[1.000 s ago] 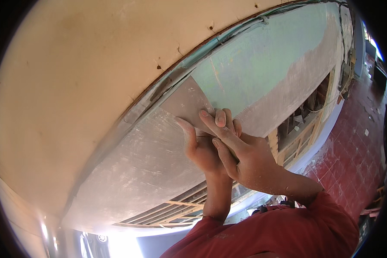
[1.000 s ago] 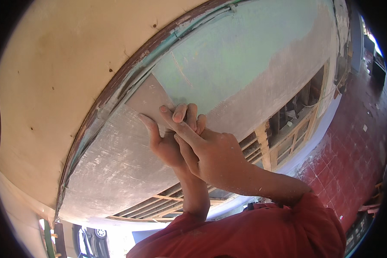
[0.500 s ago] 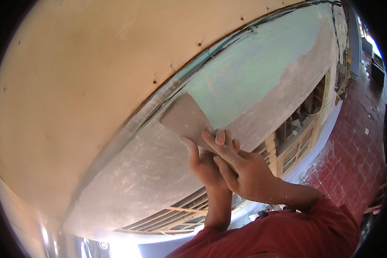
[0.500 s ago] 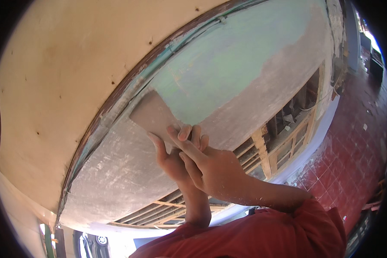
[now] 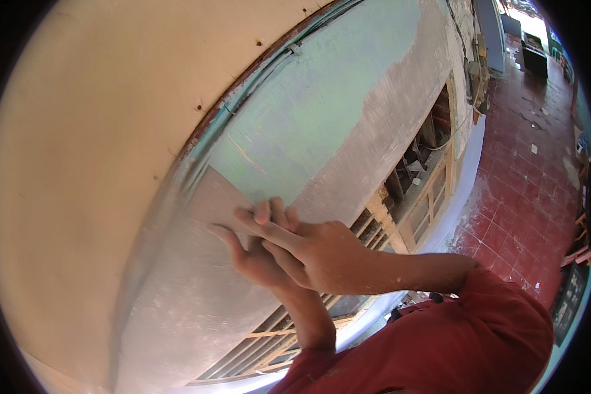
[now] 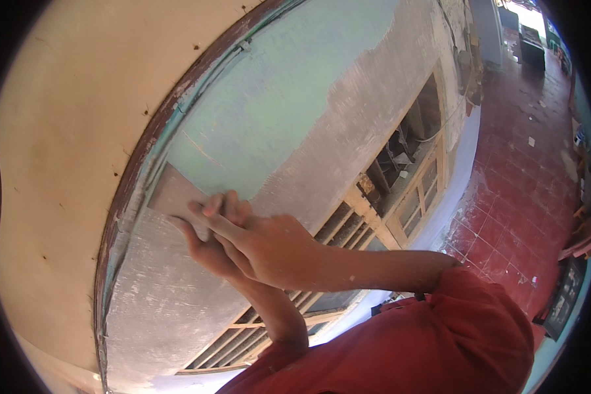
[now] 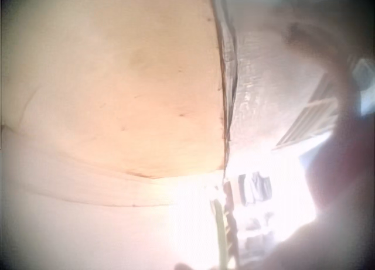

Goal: The person uses a trowel to apply and smooth plaster onto a ceiling surface. The camera is mounted on the person's head, providing a first-person view of the hands and tool as they work on the ceiling.

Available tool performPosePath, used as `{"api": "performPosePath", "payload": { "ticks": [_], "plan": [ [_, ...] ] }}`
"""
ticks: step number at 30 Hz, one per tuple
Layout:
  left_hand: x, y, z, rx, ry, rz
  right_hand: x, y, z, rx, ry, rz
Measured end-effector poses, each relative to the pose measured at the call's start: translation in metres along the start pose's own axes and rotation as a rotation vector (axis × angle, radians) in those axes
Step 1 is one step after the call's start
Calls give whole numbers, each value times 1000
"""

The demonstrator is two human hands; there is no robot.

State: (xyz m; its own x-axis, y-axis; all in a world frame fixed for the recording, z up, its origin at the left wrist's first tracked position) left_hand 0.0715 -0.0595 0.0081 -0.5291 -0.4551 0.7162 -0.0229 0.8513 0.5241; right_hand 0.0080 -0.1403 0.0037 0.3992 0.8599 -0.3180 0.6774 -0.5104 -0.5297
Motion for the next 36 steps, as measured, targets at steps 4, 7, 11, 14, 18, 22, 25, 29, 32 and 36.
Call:
{"api": "performPosePath", "payload": {
  "ticks": [4, 7, 11, 14, 18, 22, 25, 29, 32, 36],
  "plan": [
    [-8, -9, 10, -8, 40, 21, 4, 10, 12, 12, 17, -5],
    [-33, -24, 43, -88, 260, 41, 13, 12, 44, 93, -42, -16],
    [-37, -14, 35, -108, 127, -39, 17, 6, 46, 112, -89, -11],
    [-38, -17, 33, -120, 58, 38, 18, 18, 46, 101, -82, -18],
    [-59, -37, 54, -93, 393, 102, 25, 29, 68, 121, -101, 22],
    [-85, -62, 92, -178, 609, -99, 36, 51, 107, 196, -143, -61],
    [-94, -68, 105, -213, 462, -99, 42, 54, 120, 224, -177, -52],
    [-96, -71, 103, -184, 395, -44, 47, 55, 122, 245, -231, -25],
    [-86, -67, 92, -161, 372, -54, 50, 56, 114, 154, -130, -20],
    [-83, -65, 82, -146, 253, 18, 51, 57, 115, 113, -85, 7]
  ]
}}
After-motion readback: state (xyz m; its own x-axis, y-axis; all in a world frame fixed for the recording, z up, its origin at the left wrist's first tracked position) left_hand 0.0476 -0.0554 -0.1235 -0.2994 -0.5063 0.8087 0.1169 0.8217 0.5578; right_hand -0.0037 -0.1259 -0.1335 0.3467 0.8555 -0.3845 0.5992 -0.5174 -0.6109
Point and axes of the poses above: each hand's wrist, its own z-axis away from the middle knuckle, its own x-axis out of the palm, y = z × x, the point moved 5 cm from there along -z, towards the middle knuckle, and after that the axes turned 2 degrees about y, right-handed, at the moved point
